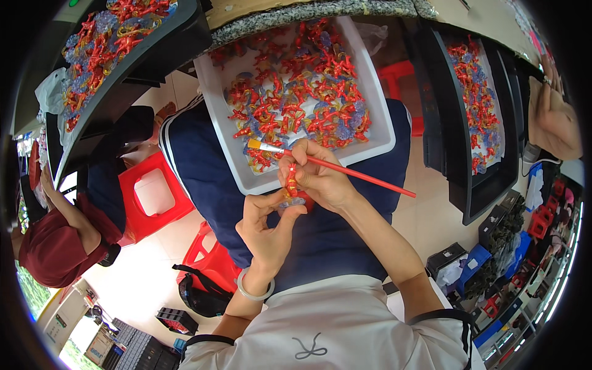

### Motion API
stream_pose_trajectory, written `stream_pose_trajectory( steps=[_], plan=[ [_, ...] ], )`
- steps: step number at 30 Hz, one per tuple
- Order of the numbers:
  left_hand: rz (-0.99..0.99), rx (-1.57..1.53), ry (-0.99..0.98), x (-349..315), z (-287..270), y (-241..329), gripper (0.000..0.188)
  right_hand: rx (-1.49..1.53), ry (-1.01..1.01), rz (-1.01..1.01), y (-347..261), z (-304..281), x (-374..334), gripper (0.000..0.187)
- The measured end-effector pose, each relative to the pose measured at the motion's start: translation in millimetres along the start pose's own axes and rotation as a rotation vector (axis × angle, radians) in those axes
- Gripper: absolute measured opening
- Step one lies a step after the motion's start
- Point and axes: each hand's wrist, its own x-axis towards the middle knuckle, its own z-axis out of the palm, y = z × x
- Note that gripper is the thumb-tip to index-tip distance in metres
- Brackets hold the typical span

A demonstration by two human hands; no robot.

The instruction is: Apply liquid or paint with a brush to small plastic toy figurines as part of a factory assembly line.

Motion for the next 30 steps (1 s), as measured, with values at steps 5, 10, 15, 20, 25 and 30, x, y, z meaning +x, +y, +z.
stream_pose_trajectory(
  steps=[5, 10, 15, 20, 25, 30],
  plan=[
    [0.059, 0.018, -0.012, 0.9, 7.1, 7.9, 0.039, -0.187, 0.026, -0.085, -15.2, 6.9, -7.1, 0.03],
    [-0.085, -0.189, -0.276, 10.4, -1.1, 7.7, 0.067, -0.469, 0.091, -0.197, -58.4, 23.2, -34.2, 0.023],
    [0.041, -0.006, -0.324, 34.3, 3.1, 12.7, 0.046, -1.155, 0.529, -1.08, -162.1, 33.1, -100.8, 0.02],
    [0.12, 0.297, -0.294, 65.8, -1.4, -6.8, 0.038, -1.421, 1.079, -1.216, -234.7, -1.5, -151.1, 0.018],
    [0.157, 0.591, -0.318, 97.2, -0.4, -32.0, 0.039, -1.406, 1.083, -1.368, -214.7, -1.5, -147.4, 0.016],
    [0.311, 0.638, -0.232, 145.1, 10.7, -75.7, 0.042, -1.296, 0.643, -0.922, -124.3, 1.2, -98.2, 0.015]
  ],
)
